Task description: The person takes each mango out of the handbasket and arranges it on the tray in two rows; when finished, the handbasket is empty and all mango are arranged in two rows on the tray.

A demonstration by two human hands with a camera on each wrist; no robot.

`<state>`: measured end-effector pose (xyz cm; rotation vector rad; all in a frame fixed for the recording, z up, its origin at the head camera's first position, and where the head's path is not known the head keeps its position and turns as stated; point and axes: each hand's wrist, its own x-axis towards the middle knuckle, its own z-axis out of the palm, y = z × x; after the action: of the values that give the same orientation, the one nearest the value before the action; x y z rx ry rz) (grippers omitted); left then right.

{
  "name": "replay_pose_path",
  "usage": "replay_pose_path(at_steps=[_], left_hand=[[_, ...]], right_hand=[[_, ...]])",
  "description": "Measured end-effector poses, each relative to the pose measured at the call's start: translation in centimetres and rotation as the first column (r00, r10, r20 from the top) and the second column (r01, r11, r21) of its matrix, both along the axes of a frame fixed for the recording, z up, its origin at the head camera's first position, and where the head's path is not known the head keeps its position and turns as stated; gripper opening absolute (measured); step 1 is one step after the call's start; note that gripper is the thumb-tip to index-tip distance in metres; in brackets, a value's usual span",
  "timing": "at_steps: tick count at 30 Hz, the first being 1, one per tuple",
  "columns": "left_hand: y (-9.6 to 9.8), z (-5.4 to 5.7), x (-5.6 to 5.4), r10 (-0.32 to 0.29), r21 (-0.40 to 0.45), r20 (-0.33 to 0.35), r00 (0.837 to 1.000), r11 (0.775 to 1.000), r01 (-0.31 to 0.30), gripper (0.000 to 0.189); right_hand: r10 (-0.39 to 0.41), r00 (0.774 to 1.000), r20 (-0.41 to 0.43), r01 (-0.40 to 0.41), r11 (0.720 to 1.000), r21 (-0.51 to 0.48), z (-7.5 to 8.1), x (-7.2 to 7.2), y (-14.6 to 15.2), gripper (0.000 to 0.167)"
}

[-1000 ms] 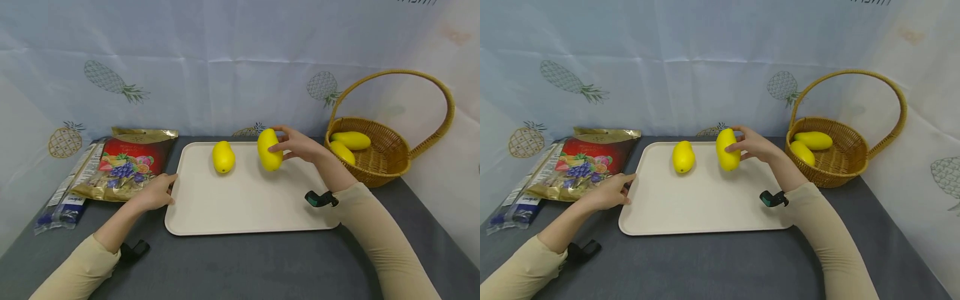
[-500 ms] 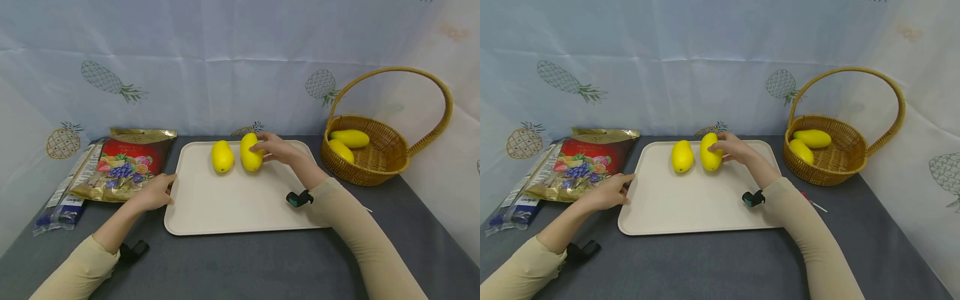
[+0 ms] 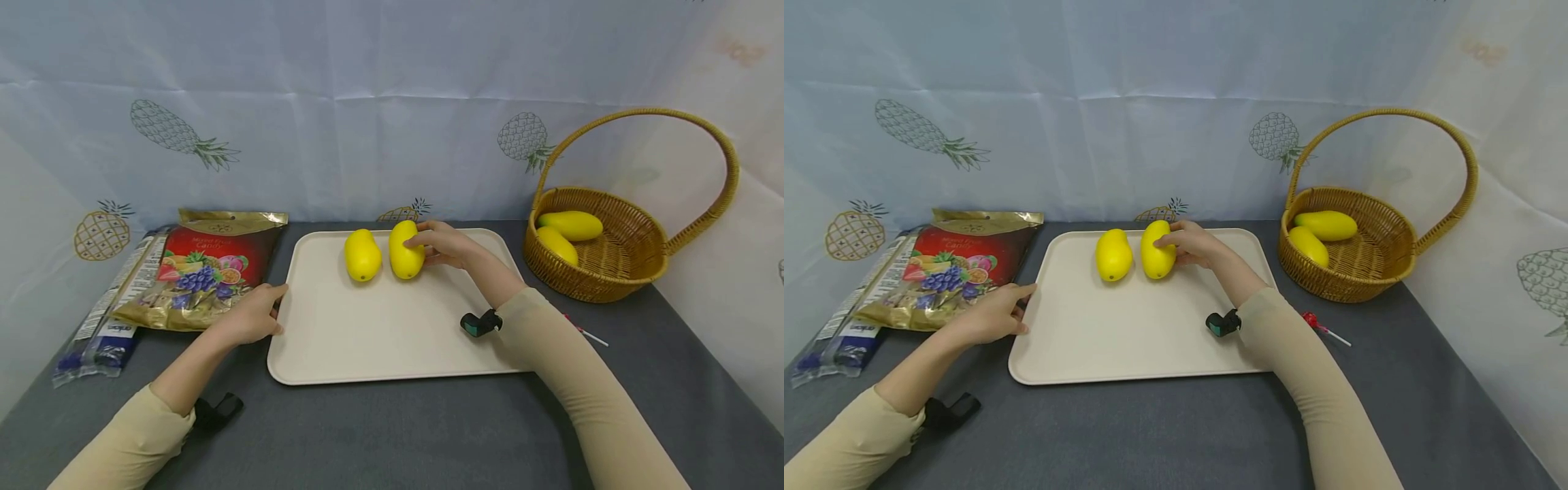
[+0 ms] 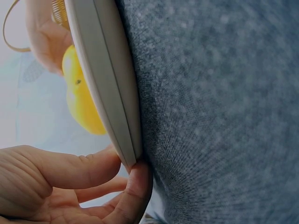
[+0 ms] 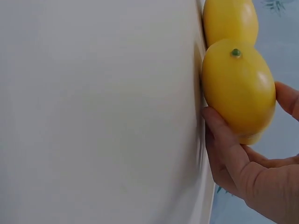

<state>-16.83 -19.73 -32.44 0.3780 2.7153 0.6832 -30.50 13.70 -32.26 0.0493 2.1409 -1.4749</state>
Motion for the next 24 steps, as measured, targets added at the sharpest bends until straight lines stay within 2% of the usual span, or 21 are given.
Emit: replay_pose_path(at_steps=[12, 24], left_hand=[[-0.03, -0.04, -0.07, 0.009, -0.009, 0.002, 1.0, 1.0, -0.009, 0.079], [-0.04, -0.13, -0.14, 0.007, -0.009, -0.004, 1.0, 1.0, -0.007, 0.079]], right_hand=[[-0.032, 0.999, 0.002, 0.032, 0.999, 0.027, -0.23, -0.31, -0.18, 0.077], [-0.025, 1.0, 0.016, 0.025, 0.999, 0.041, -0.29, -0.53, 0.29, 0.071]])
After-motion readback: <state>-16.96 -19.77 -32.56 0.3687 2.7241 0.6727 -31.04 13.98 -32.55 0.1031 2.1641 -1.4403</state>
